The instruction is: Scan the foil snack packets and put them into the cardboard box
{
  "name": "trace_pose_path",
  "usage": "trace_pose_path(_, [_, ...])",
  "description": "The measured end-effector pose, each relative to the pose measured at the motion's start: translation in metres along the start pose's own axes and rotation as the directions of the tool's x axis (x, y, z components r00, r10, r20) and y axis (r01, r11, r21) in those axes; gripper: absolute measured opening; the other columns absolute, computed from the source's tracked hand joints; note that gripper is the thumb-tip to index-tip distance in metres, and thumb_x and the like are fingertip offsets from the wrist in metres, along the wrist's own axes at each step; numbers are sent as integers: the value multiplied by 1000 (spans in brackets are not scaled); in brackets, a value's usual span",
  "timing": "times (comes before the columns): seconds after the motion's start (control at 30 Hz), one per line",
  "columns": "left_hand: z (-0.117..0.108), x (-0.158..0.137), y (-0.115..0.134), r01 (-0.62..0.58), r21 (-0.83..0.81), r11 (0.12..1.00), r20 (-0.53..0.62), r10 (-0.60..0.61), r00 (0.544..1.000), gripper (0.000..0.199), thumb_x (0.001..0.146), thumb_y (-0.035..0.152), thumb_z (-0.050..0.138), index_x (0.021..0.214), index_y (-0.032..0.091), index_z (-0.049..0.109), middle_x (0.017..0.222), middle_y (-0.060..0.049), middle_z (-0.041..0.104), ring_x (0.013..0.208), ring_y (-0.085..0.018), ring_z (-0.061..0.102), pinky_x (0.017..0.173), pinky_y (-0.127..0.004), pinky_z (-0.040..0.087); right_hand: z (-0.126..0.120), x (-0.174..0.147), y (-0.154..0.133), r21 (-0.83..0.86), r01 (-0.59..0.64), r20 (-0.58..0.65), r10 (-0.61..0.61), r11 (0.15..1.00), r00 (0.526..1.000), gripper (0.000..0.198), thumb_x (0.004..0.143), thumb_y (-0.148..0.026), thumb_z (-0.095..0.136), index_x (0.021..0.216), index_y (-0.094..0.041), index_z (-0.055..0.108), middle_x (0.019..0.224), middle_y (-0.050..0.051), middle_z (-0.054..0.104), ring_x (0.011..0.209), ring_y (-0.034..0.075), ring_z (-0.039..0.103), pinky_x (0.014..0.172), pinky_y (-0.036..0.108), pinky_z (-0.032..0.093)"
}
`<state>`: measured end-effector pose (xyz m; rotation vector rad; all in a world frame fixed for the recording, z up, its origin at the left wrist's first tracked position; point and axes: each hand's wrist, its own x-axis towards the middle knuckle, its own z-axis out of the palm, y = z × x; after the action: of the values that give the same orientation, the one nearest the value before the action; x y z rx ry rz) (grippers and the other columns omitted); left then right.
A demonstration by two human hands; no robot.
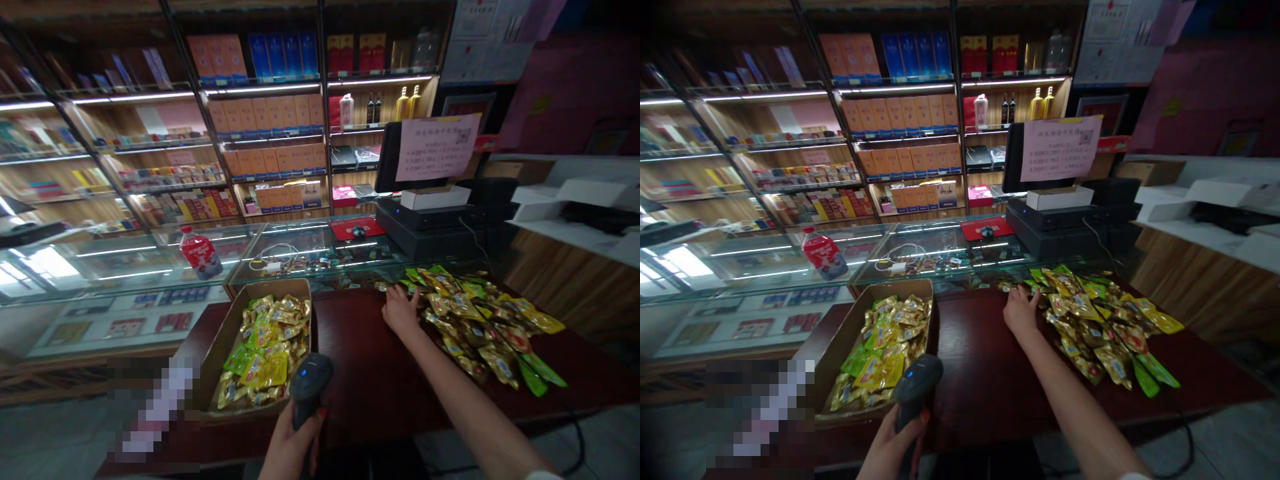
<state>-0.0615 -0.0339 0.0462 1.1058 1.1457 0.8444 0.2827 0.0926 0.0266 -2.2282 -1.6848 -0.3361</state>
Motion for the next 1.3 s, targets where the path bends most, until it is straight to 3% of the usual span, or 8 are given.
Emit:
trace_pose_path(0.2, [20,-5,-7,65,57,996,101,-71,992,56,66,68,75,86,18,59,41,9,47,30,-8,36,32,-20,28,-3,-118,-30,248,210,-88,-194,946,977,44,92,-15,45,131,-20,65,136,12,67,133,28,54,122,64,-1])
trace_pose_path(0.3, [26,-9,0,67,42,997,121,-72,990,48,70,58,76,91,17,60,43,9,49,31,-8,38,33,-19,30,-6,-146,-32,321,235,-102,-213,918,972,44,90,-11,45,125,-25,67,136,8,68,132,26,56,122,64,3])
trace_pose_path(0.4, [30,-15,7,69,48,996,123,-74,990,42,73,53,75,91,17,60,42,9,48,31,-8,38,34,-19,30,-2,-145,-34,392,130,-142,-80,911,987,36,92,-16,44,116,-25,70,140,9,65,133,26,55,120,59,22])
trace_pose_path(0.47, [33,-19,11,74,53,996,116,-80,990,42,74,52,74,92,17,61,41,9,47,32,-8,37,34,-19,30,5,-138,-38,417,-14,-156,87,909,984,36,95,-27,45,124,-20,66,144,15,60,136,29,51,115,55,33])
trace_pose_path(0.53, [35,-22,13,75,49,996,114,-81,990,43,75,51,74,97,16,62,41,9,47,33,-8,38,35,-19,32,12,-133,-43,393,-117,-130,182,912,975,47,97,-36,46,139,-17,55,148,19,55,141,33,45,114,57,33])
trace_pose_path(0.67, [39,-25,13,94,56,994,107,-100,989,42,74,50,75,96,17,62,41,9,48,33,-9,39,36,-19,33,21,-133,-45,350,-71,-65,99,934,993,56,98,-39,49,151,-23,41,145,16,57,139,33,46,117,64,23])
trace_pose_path(0.9, [36,-22,13,101,34,994,91,-104,990,45,72,53,76,97,18,59,42,10,49,31,-9,39,34,-19,32,21,-137,-35,507,-38,-145,129,861,981,45,87,-31,62,131,-22,56,125,13,60,115,29,61,98,47,50])
trace_pose_path(1.3, [35,-18,13,93,27,995,94,-95,991,43,73,54,76,92,19,57,43,10,48,31,-8,38,34,-18,33,18,-137,-36,556,-5,-173,122,831,977,42,87,-25,59,128,-22,53,123,13,62,114,29,62,93,47,53])
